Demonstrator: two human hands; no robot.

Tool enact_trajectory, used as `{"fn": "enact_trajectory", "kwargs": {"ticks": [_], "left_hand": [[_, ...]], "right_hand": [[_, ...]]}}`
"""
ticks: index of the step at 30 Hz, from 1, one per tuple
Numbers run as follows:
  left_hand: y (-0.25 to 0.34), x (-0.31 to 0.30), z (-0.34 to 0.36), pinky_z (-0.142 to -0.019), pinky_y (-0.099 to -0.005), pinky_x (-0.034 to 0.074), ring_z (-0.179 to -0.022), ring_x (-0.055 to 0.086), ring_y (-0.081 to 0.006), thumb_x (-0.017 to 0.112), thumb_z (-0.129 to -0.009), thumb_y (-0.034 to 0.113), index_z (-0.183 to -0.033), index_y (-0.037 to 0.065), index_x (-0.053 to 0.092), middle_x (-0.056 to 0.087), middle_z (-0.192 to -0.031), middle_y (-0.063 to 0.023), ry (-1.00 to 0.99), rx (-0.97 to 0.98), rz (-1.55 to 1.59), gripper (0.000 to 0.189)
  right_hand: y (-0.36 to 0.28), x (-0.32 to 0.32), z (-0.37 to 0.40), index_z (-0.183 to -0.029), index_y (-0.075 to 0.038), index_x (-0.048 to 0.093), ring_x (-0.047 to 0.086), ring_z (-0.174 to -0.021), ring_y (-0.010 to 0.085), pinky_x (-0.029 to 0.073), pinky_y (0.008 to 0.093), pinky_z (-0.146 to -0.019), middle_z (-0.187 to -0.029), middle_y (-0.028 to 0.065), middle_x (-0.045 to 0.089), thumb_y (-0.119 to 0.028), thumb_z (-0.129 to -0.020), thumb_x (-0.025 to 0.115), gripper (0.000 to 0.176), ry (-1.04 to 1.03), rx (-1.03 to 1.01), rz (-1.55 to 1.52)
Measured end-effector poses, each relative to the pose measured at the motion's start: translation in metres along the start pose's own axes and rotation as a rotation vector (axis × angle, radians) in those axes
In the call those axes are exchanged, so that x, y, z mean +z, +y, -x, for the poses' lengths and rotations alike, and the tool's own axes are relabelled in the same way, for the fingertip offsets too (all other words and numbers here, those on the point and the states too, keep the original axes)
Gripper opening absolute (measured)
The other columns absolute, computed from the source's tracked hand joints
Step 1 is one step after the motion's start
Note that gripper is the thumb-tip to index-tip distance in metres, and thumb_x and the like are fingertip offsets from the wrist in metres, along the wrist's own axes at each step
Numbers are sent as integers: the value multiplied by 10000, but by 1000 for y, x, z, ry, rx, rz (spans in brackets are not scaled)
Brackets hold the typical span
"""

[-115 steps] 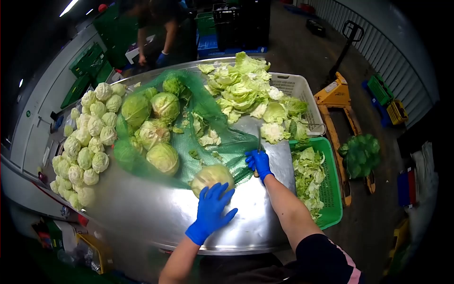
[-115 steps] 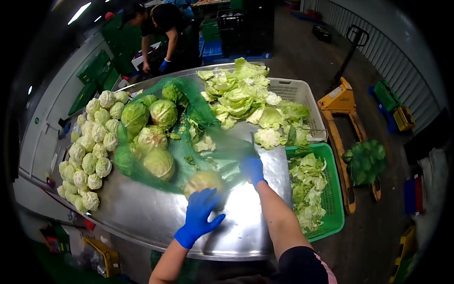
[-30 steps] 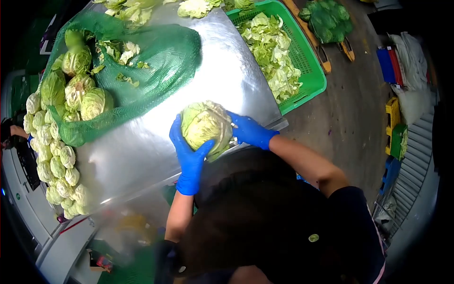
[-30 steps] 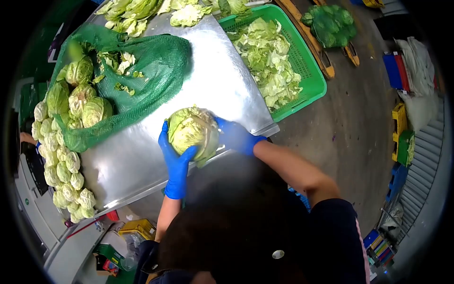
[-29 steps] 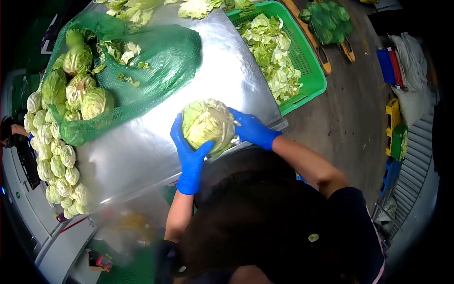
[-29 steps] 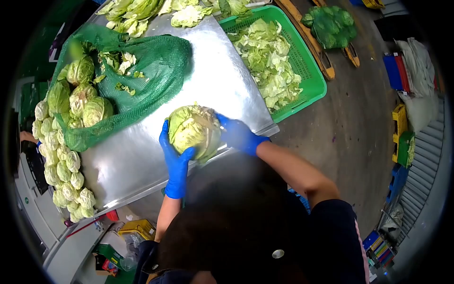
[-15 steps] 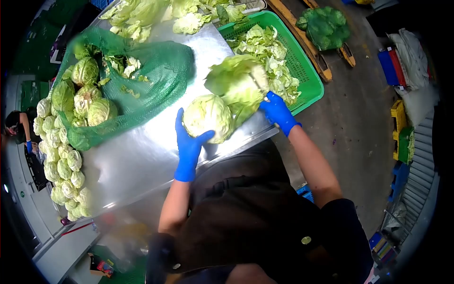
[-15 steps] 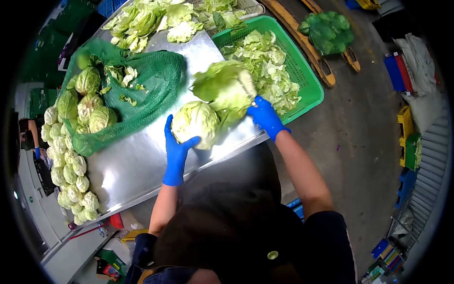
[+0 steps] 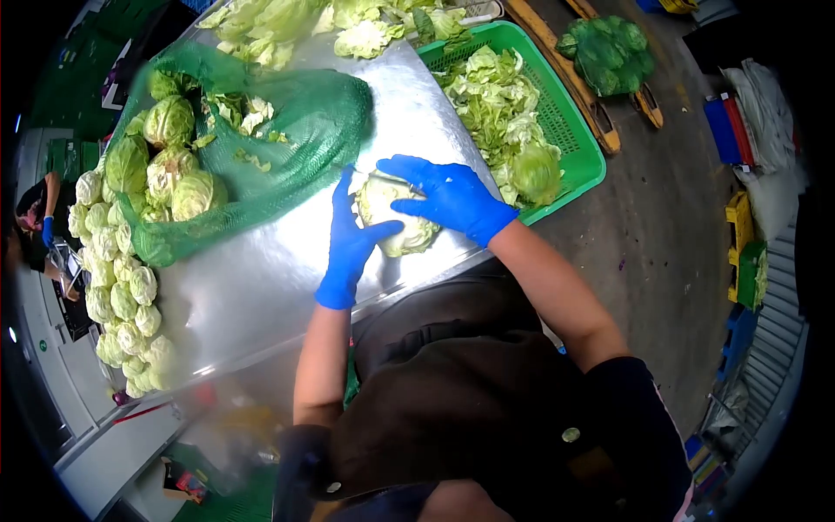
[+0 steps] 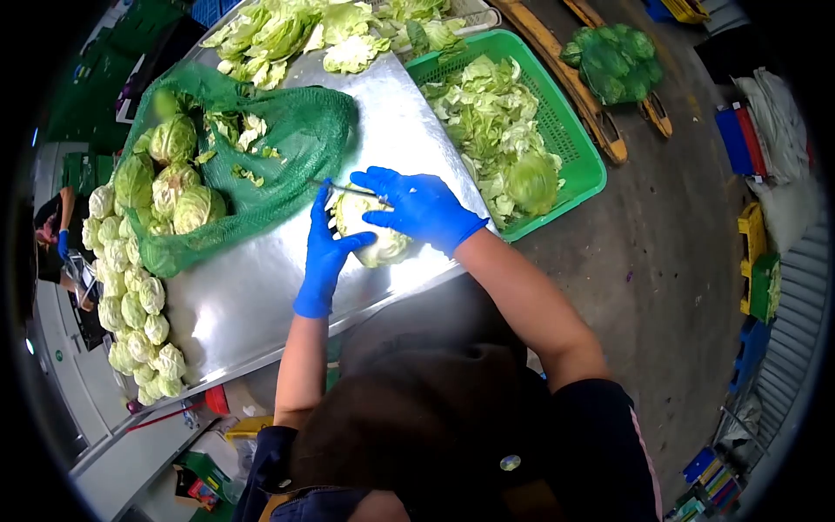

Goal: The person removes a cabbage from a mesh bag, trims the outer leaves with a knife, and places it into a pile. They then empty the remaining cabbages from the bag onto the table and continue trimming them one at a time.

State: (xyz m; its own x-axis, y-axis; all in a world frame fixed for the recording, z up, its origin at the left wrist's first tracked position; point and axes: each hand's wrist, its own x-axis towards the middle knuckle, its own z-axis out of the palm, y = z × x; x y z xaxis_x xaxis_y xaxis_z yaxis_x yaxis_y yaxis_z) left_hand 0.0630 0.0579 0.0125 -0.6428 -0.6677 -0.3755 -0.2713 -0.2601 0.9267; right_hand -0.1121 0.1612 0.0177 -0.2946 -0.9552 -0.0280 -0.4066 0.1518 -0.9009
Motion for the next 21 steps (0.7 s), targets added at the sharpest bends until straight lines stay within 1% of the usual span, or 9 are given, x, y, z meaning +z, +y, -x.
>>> {"fn": "enact_trajectory", "kwargs": {"ticks": [2,6,8,12,14,16,18,20,21], "left_hand": [[-32,-7,3,-1117,-449,328,-1313,393,-329,857,-664,156,-1509,8,207,357,-1454,-218,250,156,-279,1077],[-47,29,24,-1161,-453,234,-1408,239,-374,865,-685,321,-1497,-42,124,191,-1523,-237,272,275,-275,1157],[-43,39,6,-1159,-464,221,-1395,242,-396,892,-638,352,-1480,-63,124,193,-1504,-267,344,329,-459,1213],[-18,45,-17,-1122,-498,267,-1333,309,-438,882,-596,372,-1448,-79,200,299,-1429,-289,409,424,-626,1180],[-19,46,-31,-1100,-509,293,-1301,342,-448,874,-578,371,-1430,-83,243,359,-1382,-291,408,505,-796,1153],[-12,53,-33,-1059,-522,329,-1238,396,-456,862,-560,356,-1408,-66,291,401,-1343,-299,416,473,-791,1106],[-6,55,-27,-1047,-526,337,-1223,407,-455,859,-564,353,-1406,-55,297,395,-1350,-302,408,438,-808,1092],[-5,48,-19,-1071,-529,318,-1257,382,-460,859,-562,361,-1412,-48,288,383,-1366,-303,385,418,-814,1103],[-9,42,-20,-1078,-529,313,-1269,373,-460,860,-561,365,-1413,-50,284,377,-1374,-303,376,438,-812,1109]], "right_hand": [[3,-6,-5,-1320,-110,572,649,-1070,274,502,354,-928,-1215,139,651,-346,-831,740,568,-3,81,32],[5,-2,-4,-1244,-79,599,670,-996,293,521,380,-874,-1113,165,678,-411,-794,761,582,123,235,26],[-4,1,-3,-1235,-72,596,669,-994,296,523,384,-864,-1096,174,679,-423,-790,761,590,136,340,106],[10,3,1,-1298,-50,538,681,-891,352,536,422,-789,-1026,216,681,-458,-820,725,655,251,141,266],[-8,-1,-3,-1439,-54,378,678,-867,387,544,437,-761,-1054,259,658,-449,-879,657,739,138,162,313],[6,7,-17,-1389,14,459,685,-915,309,541,380,-813,-1126,240,651,-517,-898,585,734,84,186,608],[54,-14,-41,-1277,2,577,671,-951,351,532,426,-832,-1064,255,666,-523,-911,541,641,95,242,447],[82,-62,-51,-1161,-25,656,640,-1015,395,517,456,-872,-1118,229,657,-521,-905,544,569,-67,586,195],[79,-59,-53,-1161,-23,656,646,-1004,393,519,451,-870,-1113,233,658,-513,-904,558,562,38,492,198]]}}
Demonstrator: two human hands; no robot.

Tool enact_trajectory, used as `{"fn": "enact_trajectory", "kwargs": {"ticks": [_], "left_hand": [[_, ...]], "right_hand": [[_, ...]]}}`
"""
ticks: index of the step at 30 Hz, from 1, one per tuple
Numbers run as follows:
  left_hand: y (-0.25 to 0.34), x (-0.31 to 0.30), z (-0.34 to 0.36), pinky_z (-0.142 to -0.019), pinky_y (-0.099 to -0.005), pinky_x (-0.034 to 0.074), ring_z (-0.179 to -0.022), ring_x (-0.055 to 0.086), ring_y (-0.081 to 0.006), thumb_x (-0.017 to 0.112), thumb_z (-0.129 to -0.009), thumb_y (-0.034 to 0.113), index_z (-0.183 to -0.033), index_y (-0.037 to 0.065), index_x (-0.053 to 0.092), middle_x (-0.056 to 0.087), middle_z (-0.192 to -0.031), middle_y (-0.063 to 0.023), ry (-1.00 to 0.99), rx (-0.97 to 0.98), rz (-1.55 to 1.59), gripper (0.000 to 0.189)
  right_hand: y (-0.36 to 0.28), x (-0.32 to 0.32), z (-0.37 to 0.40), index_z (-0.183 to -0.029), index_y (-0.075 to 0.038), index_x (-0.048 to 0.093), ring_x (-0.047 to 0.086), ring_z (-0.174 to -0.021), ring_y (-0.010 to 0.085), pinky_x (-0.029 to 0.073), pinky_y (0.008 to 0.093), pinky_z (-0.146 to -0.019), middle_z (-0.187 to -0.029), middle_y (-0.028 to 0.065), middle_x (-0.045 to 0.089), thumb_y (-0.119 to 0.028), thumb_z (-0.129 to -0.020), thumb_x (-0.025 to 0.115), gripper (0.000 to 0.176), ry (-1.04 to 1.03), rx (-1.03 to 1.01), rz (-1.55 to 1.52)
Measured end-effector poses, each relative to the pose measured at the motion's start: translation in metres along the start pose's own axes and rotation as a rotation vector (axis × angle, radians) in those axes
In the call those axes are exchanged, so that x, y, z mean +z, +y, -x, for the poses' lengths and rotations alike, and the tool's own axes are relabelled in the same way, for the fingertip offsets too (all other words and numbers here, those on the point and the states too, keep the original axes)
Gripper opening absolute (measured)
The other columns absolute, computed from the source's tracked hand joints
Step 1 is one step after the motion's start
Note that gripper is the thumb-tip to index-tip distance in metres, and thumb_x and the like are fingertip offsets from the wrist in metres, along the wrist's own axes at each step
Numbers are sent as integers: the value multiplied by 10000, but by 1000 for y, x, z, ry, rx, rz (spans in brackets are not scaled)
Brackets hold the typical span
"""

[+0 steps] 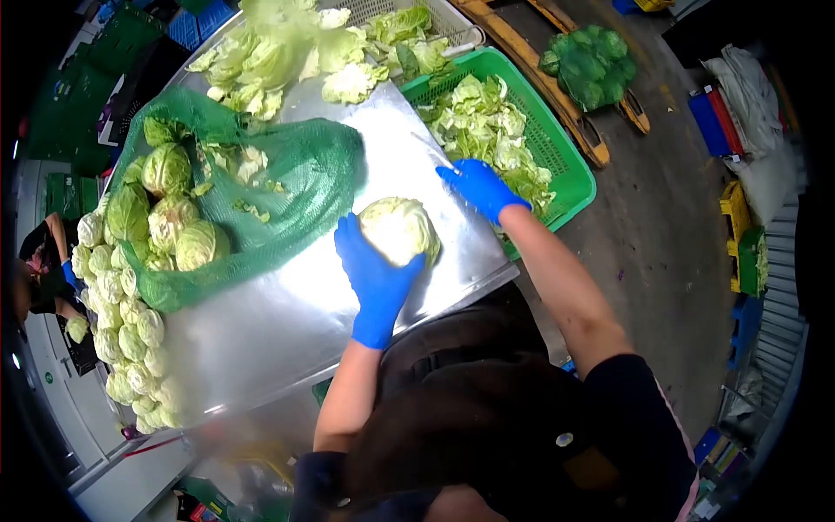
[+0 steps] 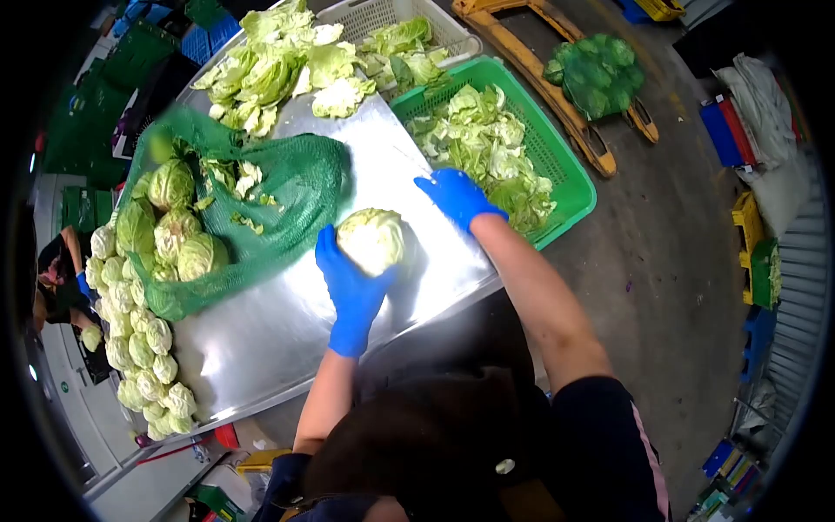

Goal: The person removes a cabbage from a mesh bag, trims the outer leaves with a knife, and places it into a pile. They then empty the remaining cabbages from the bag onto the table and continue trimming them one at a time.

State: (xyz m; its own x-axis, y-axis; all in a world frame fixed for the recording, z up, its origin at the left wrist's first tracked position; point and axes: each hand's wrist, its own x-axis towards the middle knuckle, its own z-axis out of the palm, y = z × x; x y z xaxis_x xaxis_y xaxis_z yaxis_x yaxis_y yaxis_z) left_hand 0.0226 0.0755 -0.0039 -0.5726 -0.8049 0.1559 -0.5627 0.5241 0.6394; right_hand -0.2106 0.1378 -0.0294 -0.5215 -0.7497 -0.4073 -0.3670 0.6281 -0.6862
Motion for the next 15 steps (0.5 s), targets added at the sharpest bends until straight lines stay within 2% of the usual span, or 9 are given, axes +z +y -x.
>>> {"fn": "enact_trajectory", "kwargs": {"ticks": [2,3,5,7,8,11,12,13,15], "left_hand": [[-10,2,3,-1101,-526,299,-1307,347,-463,853,-572,385,-1414,-60,277,358,-1400,-309,-27,-4,-7,1112],[-5,-3,-4,-1092,-528,309,-1306,352,-466,845,-586,391,-1412,-73,276,353,-1405,-314,-64,-18,5,1105],[-1,-5,-15,-1084,-528,316,-1285,374,-469,844,-594,394,-1399,-92,293,378,-1385,-315,-111,-30,-37,1090],[3,3,-21,-1079,-525,322,-1273,389,-473,843,-597,418,-1388,-108,310,405,-1367,-314,-69,6,-88,1089],[10,3,-23,-1076,-531,323,-1274,393,-478,837,-602,447,-1385,-109,320,416,-1366,-315,-84,27,-90,1091],[25,13,-22,-1063,-546,328,-1277,393,-470,841,-589,454,-1386,-103,325,413,-1373,-315,-64,68,-211,1101],[25,15,-25,-1062,-555,321,-1313,363,-457,852,-568,449,-1393,-83,323,394,-1403,-291,-80,66,-218,1115],[25,17,-31,-1065,-555,316,-1326,348,-452,854,-564,449,-1397,-74,320,387,-1413,-279,-107,81,-204,1120],[24,18,-43,-1072,-554,306,-1354,319,-443,858,-555,449,-1405,-56,314,373,-1433,-257,-163,123,-177,1129]], "right_hand": [[-12,28,26,-1180,-5,644,666,-956,376,527,437,-856,-1100,242,662,-482,-898,600,556,250,-221,-37],[-38,26,43,-1292,-2,568,679,-900,369,544,424,-812,-1161,266,632,-483,-888,620,631,142,-163,72],[-40,52,58,-1399,-11,456,686,-861,360,557,410,-765,-1229,286,591,-486,-900,599,704,296,-337,130],[-59,43,79,-1443,-12,388,691,-822,359,565,404,-723,-1269,315,551,-472,-924,564,715,199,-314,279],[-62,43,80,-1421,-20,426,680,-911,360,550,417,-795,-1245,281,584,-470,-950,512,657,145,-234,363],[-46,26,55,-1385,-31,477,647,-1027,360,513,434,-886,-1219,228,620,-486,-959,480,623,31,-169,90],[-45,23,50,-1338,-55,537,611,-1106,355,474,442,-950,-1196,185,646,-489,-966,457,578,22,-124,53],[-43,22,46,-1230,-60,616,625,-1059,373,490,450,-916,-1153,197,657,-483,-968,452,524,90,-124,56],[-32,19,33,-1111,-57,662,632,-1005,397,498,472,-877,-1088,215,666,-488,-964,452,501,104,-132,61]]}}
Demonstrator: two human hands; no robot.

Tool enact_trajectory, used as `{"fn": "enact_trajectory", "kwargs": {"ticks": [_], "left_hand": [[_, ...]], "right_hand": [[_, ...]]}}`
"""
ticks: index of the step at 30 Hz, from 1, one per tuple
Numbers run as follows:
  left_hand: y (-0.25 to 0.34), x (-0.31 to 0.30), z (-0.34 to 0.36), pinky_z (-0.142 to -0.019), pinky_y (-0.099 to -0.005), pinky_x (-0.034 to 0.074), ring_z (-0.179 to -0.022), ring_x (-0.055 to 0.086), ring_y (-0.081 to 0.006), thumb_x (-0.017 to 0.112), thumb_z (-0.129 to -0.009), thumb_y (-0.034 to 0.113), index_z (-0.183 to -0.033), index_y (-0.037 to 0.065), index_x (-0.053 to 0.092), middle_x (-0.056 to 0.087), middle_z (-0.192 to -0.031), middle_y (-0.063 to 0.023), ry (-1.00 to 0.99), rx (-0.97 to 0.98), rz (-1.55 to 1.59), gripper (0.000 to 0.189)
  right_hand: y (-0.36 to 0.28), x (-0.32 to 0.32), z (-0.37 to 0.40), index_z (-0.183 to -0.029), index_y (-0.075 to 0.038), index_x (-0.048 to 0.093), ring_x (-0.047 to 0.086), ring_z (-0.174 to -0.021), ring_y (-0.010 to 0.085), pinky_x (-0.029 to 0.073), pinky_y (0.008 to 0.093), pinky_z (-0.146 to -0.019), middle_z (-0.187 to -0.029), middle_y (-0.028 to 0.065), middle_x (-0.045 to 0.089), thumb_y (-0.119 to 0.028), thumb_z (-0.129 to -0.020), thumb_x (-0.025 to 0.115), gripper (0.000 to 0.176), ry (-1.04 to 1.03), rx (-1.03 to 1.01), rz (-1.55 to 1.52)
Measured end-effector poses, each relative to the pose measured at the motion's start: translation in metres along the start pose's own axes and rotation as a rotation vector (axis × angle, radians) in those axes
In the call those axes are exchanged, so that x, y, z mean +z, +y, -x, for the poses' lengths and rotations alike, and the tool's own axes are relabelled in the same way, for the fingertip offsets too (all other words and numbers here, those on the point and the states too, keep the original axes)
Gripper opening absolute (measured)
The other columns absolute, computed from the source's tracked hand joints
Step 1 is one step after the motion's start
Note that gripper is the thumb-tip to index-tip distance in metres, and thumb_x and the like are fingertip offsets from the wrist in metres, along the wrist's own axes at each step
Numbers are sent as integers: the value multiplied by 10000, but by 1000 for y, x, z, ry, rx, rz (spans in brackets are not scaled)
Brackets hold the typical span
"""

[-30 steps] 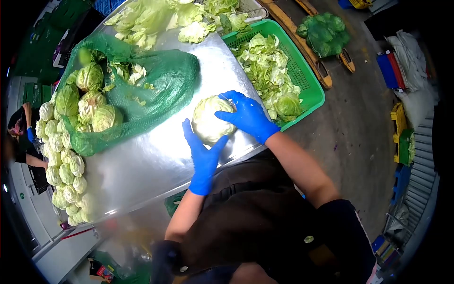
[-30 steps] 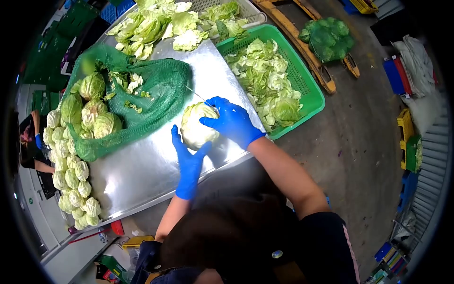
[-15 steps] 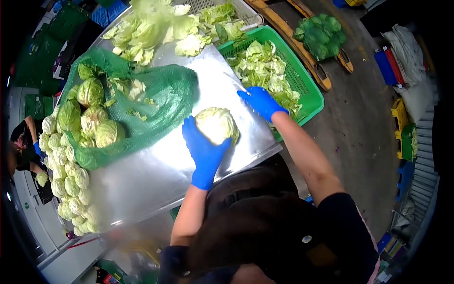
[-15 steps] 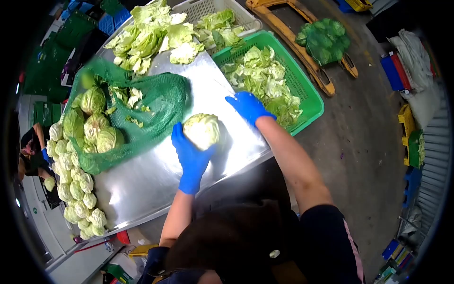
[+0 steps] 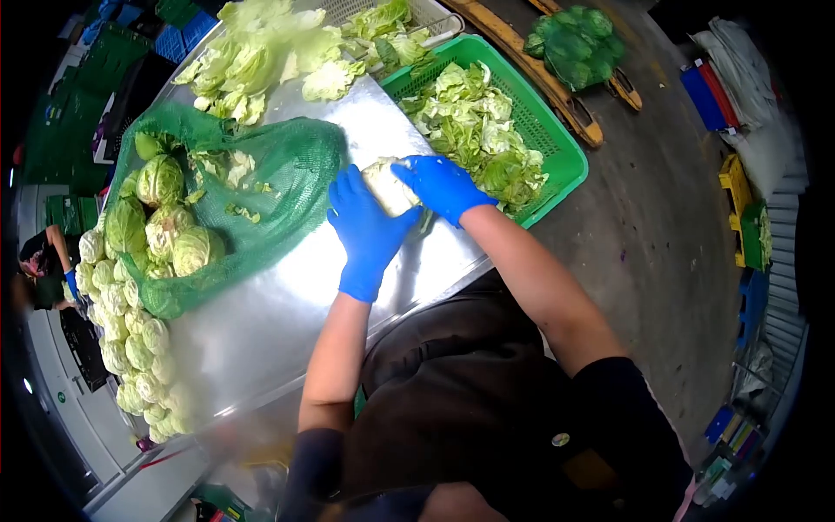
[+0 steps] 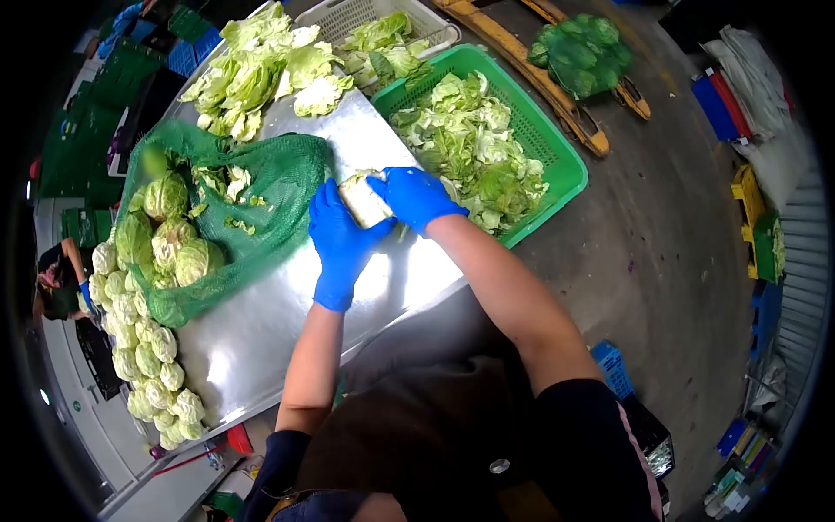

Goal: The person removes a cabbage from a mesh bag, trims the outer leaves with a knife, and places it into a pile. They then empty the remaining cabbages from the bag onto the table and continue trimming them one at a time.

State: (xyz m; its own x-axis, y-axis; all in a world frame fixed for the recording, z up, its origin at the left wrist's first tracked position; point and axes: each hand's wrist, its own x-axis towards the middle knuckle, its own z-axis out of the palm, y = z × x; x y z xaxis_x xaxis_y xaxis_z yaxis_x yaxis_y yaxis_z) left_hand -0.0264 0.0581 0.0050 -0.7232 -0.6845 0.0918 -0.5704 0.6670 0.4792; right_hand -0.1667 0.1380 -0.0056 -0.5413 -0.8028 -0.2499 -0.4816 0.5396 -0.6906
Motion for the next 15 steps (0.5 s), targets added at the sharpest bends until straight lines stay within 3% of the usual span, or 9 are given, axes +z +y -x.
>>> {"fn": "enact_trajectory", "kwargs": {"ticks": [1,4,6,7,8,10,11,14,15], "left_hand": [[2,-3,-3,-1076,-554,295,-1374,297,-430,857,-555,436,-1415,-31,308,359,-1450,-234,-61,-31,-38,1122],[-11,-6,9,-1075,-555,298,-1351,326,-430,857,-554,415,-1414,-16,319,368,-1440,-237,-44,128,-39,1102],[-23,-14,14,-1101,-509,308,-1340,342,-446,865,-536,382,-1390,17,346,362,-1441,-246,-46,183,72,1064],[-32,-16,15,-1109,-508,304,-1340,341,-445,866,-537,375,-1386,25,354,364,-1439,-249,-61,245,113,1051],[-42,-19,17,-1118,-506,299,-1341,340,-444,867,-537,368,-1381,32,361,366,-1437,-252,-74,306,154,1039],[-51,-28,13,-1145,-512,271,-1377,296,-449,877,-530,361,-1391,65,367,336,-1470,-248,-132,385,172,1044],[-56,-30,8,-1148,-513,268,-1388,281,-450,880,-525,357,-1394,72,365,325,-1481,-246,-168,431,175,1050],[-47,-37,3,-1163,-522,243,-1430,201,-456,878,-520,353,-1461,89,306,247,-1532,-248,-203,484,180,1132],[-40,-39,6,-1165,-525,236,-1433,192,-457,877,-521,344,-1475,87,287,228,-1538,-253,-170,432,223,1151]], "right_hand": [[4,-3,-3,-1006,-41,680,633,-960,414,500,495,-843,-1042,225,667,-484,-952,472,492,91,75,-18],[57,2,-15,-971,-21,683,642,-907,422,505,487,-788,-952,229,675,-452,-900,564,453,-21,148,-242],[55,7,7,-980,-4,675,649,-872,419,506,480,-763,-889,244,668,-439,-852,609,458,185,39,-148],[64,8,11,-961,14,670,651,-888,410,510,470,-773,-901,248,669,-410,-818,631,449,154,102,-331],[78,12,15,-961,13,678,658,-918,378,515,460,-810,-940,233,682,-364,-814,625,409,113,332,-668],[117,17,16,-1077,-4,667,664,-964,351,517,458,-838,-1039,219,682,-358,-833,639,430,189,416,-136],[115,24,21,-1242,-23,604,650,-1044,338,505,447,-889,-1156,230,649,-384,-854,656,533,319,282,12],[10,-10,52,-1354,-26,523,584,-1166,371,467,411,-977,-1258,226,608,-397,-838,699,660,364,-105,-247],[7,-5,52,-1354,-40,527,605,-1134,346,482,399,-951,-1249,232,607,-431,-822,712,686,176,-109,-293]]}}
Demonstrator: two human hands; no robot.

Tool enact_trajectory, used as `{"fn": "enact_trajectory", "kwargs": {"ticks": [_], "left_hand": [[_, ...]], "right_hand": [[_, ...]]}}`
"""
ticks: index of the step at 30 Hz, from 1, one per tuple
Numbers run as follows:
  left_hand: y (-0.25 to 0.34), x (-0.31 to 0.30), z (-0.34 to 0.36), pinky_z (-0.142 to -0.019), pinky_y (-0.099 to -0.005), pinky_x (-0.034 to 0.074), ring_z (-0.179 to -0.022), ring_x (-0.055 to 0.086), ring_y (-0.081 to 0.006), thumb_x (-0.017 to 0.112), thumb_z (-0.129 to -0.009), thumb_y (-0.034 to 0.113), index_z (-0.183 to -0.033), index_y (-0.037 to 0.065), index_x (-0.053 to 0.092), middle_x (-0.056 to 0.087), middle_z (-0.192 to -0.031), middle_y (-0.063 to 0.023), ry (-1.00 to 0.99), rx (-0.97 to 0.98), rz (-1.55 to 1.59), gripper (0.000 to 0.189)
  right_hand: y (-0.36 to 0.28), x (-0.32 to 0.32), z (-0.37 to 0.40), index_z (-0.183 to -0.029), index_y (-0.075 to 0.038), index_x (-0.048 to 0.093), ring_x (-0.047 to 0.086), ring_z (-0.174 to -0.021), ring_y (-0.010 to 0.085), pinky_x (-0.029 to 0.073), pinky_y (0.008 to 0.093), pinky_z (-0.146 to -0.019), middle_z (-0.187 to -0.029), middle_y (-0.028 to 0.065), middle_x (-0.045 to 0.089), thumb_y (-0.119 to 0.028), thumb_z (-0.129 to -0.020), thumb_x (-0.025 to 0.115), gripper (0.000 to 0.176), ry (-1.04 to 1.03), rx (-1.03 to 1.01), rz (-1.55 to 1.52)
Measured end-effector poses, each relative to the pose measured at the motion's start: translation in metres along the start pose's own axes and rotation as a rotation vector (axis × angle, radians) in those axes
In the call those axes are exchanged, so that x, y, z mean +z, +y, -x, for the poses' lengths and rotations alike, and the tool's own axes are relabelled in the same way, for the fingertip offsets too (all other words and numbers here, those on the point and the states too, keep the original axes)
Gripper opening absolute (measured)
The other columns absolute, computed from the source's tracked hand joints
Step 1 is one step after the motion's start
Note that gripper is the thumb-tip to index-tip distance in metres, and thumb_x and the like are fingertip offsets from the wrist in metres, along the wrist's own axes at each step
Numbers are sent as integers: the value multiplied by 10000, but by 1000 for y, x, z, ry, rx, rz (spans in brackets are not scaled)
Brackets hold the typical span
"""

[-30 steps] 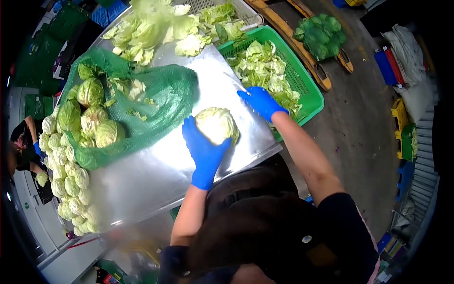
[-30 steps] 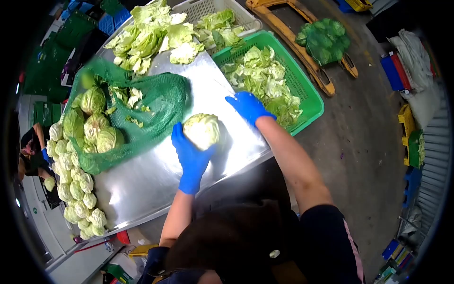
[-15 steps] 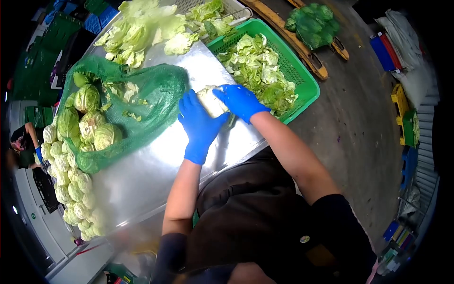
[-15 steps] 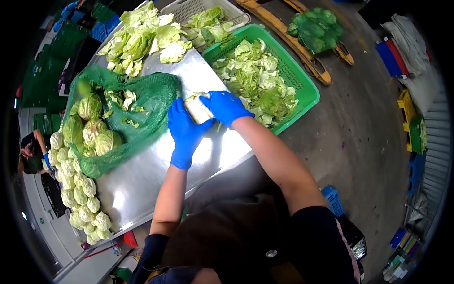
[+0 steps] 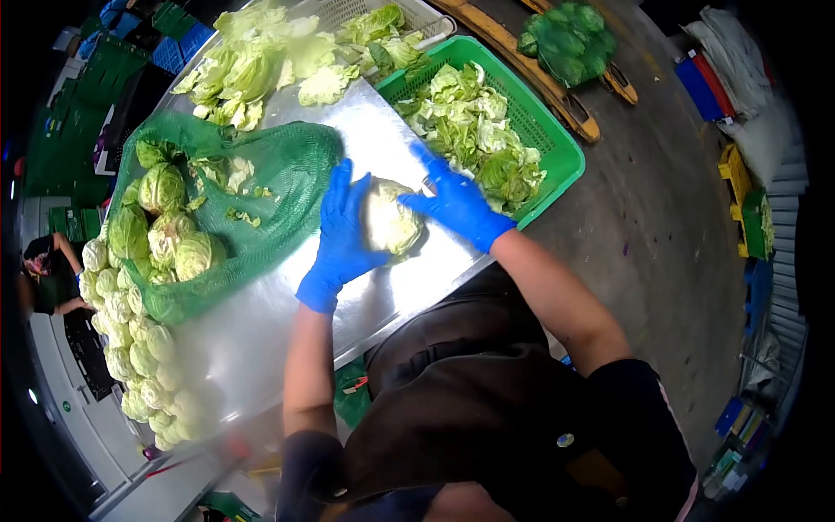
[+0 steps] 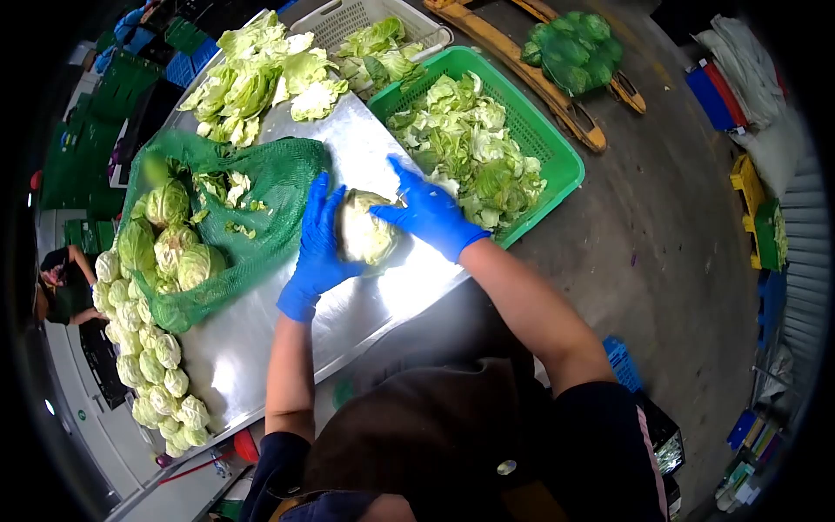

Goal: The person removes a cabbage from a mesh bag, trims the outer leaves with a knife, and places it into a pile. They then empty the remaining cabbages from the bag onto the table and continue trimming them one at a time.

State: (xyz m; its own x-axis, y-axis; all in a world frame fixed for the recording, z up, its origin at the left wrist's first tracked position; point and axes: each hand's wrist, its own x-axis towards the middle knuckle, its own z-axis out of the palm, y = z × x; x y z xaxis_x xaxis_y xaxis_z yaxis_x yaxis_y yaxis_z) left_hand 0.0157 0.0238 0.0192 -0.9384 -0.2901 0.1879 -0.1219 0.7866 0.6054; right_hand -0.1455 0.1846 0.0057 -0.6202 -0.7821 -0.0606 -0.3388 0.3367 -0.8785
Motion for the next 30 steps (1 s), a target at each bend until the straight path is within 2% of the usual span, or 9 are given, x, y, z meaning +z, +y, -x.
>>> {"fn": "enact_trajectory", "kwargs": {"ticks": [2,5,6,9,15,19,20,25,30], "left_hand": [[-10,11,12,-1166,-516,234,-1450,156,-446,883,-524,301,-1511,69,219,148,-1561,-272,149,-136,97,1212],[-18,50,24,-1133,-458,310,-1406,273,-384,892,-592,301,-1490,-20,195,232,-1515,-256,285,-457,661,1181],[-12,56,14,-1114,-440,337,-1352,353,-364,896,-609,321,-1477,-51,193,301,-1466,-246,313,-441,471,1178],[0,42,-16,-1088,-413,372,-1303,424,-374,907,-590,317,-1467,-71,210,387,-1404,-268,243,-434,296,1186],[-10,44,-32,-1054,-392,413,-1257,471,-346,920,-592,339,-1472,-65,224,395,-1389,-248,177,-436,235,1192],[-10,40,-36,-1014,-412,432,-1213,505,-367,884,-593,300,-1422,-60,292,462,-1316,-260,179,-509,331,1081],[-7,36,-38,-1011,-407,433,-1205,512,-364,867,-611,292,-1409,-63,307,470,-1305,-260,164,-536,286,1038],[-9,35,-33,-1018,-417,426,-1208,512,-378,867,-618,341,-1408,-75,301,468,-1312,-272,195,-553,318,1057],[-41,55,-30,-1043,-420,410,-1258,482,-391,865,-613,405,-1443,-93,247,435,-1370,-296,211,-621,347,1148]], "right_hand": [[11,20,2,-1246,-44,597,661,-967,334,523,395,-821,-1098,229,659,-480,-780,746,655,-83,43,-247],[11,20,-3,-1094,-31,634,662,-841,358,518,426,-736,-932,213,677,-489,-774,745,569,-38,54,15],[3,16,-2,-992,-36,636,656,-796,369,505,436,-702,-830,201,670,-506,-762,749,535,-28,47,45],[12,12,-9,-1144,-28,620,651,-700,360,514,431,-640,-816,185,674,-512,-861,643,560,123,-103,301],[-1,1,-10,-1407,31,428,642,-586,315,490,419,-509,-788,174,676,-466,-954,519,679,-134,-104,674],[19,18,-37,-1114,5,646,668,-633,311,506,417,-529,-686,160,660,-477,-950,516,525,6,-223,525],[7,13,-40,-892,-31,702,679,-661,315,527,418,-573,-687,156,664,-500,-944,511,509,43,-213,450],[3,-3,-74,-856,-75,720,667,-822,378,525,460,-749,-849,195,691,-612,-917,463,598,-307,-85,512],[5,12,-66,-883,-94,719,668,-811,367,530,447,-735,-851,184,692,-573,-926,479,538,-138,-261,555]]}}
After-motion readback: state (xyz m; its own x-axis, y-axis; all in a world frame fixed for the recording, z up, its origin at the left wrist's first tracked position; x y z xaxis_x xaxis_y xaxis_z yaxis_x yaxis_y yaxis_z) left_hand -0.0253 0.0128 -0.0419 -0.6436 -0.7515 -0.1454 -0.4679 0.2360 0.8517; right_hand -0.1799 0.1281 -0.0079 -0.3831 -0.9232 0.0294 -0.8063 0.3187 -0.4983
